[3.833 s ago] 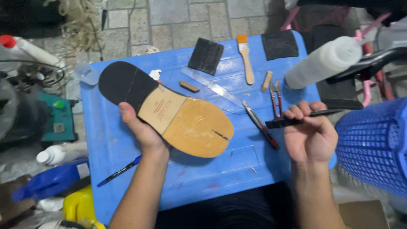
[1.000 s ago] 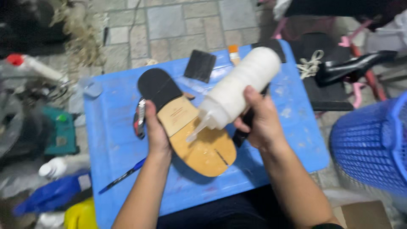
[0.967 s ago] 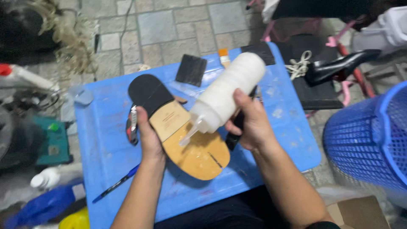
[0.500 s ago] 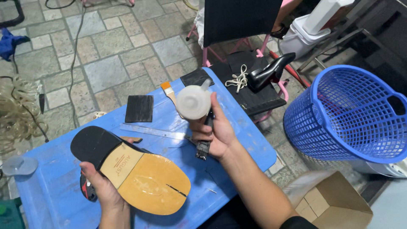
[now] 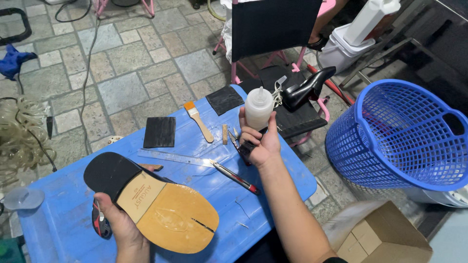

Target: The person applies a liquid adhesive from a squeeze bottle onto the leather sole of a shoe and spreads it evenly using a black brush.

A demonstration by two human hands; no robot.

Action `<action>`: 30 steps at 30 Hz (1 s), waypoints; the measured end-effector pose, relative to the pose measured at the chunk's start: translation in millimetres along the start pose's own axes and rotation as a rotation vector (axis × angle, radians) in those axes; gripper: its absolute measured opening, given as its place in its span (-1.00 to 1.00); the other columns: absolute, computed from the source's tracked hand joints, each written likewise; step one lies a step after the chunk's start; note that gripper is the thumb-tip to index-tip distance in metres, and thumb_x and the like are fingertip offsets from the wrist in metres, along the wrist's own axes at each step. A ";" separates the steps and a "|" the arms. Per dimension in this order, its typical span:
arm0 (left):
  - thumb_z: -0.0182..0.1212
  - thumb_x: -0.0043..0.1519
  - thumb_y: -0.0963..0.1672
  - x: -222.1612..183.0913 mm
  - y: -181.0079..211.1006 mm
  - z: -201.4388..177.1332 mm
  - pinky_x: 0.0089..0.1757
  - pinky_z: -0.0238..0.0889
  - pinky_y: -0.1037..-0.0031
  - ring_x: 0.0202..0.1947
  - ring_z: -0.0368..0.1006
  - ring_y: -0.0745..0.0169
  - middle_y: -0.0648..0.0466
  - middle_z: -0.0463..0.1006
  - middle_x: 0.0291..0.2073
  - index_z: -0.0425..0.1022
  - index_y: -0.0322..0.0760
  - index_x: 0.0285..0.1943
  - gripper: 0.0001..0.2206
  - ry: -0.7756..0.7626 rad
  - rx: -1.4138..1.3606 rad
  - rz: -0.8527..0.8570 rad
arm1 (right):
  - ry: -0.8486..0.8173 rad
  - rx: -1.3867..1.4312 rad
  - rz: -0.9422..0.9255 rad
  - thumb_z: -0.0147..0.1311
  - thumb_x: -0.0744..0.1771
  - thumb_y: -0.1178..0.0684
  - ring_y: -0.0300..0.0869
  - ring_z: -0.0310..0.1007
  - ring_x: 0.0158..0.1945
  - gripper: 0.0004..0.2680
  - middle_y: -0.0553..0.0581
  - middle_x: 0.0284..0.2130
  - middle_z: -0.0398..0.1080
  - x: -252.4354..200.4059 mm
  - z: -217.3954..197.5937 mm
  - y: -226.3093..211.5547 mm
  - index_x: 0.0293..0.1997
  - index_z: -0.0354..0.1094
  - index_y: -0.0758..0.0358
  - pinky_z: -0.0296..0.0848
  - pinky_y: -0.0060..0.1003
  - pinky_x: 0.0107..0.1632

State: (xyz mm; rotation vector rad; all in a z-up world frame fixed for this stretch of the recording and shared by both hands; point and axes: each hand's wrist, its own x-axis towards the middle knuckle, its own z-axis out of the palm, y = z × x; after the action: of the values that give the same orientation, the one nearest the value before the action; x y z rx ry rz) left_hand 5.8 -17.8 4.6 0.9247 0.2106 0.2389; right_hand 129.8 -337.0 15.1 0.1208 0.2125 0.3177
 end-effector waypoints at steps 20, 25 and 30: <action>-0.08 0.31 0.31 2.0 -1.8 -4.4 -0.04 0.38 0.31 -0.06 0.49 0.12 -0.08 0.56 0.01 0.41 -0.38 0.23 -0.25 0.002 -0.048 -0.012 | 0.016 0.010 0.047 0.11 0.27 -0.52 -0.33 0.10 -0.54 -0.31 0.00 -0.45 0.26 -10.6 -1.0 4.1 0.04 0.17 0.56 0.11 -0.48 -0.56; -0.07 0.29 0.31 2.2 -0.4 -2.7 -0.05 0.38 0.33 -0.07 0.50 0.13 -0.07 0.57 -0.01 0.43 -0.39 0.21 -0.24 0.024 -0.023 -0.008 | 0.018 0.011 0.060 0.11 0.25 -0.56 -0.33 0.08 -0.54 -0.29 -0.01 -0.49 0.20 -13.9 1.8 7.7 0.04 0.20 0.56 0.11 -0.46 -0.56; -0.06 0.32 0.31 1.8 0.7 1.0 -0.05 0.38 0.33 -0.07 0.50 0.12 -0.08 0.56 -0.02 0.42 -0.42 0.19 -0.25 -0.015 -0.024 0.026 | -0.068 -0.072 0.045 0.07 0.26 -0.54 -0.30 0.03 -0.56 -0.39 -0.01 -0.54 0.10 -30.6 -1.9 29.1 -0.10 0.24 0.42 0.10 -0.43 -0.54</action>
State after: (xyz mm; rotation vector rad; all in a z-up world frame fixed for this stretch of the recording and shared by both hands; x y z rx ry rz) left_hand 7.7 -17.6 5.6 0.9052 0.1814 0.2584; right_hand 92.3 -319.2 23.5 0.0650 0.1313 0.3648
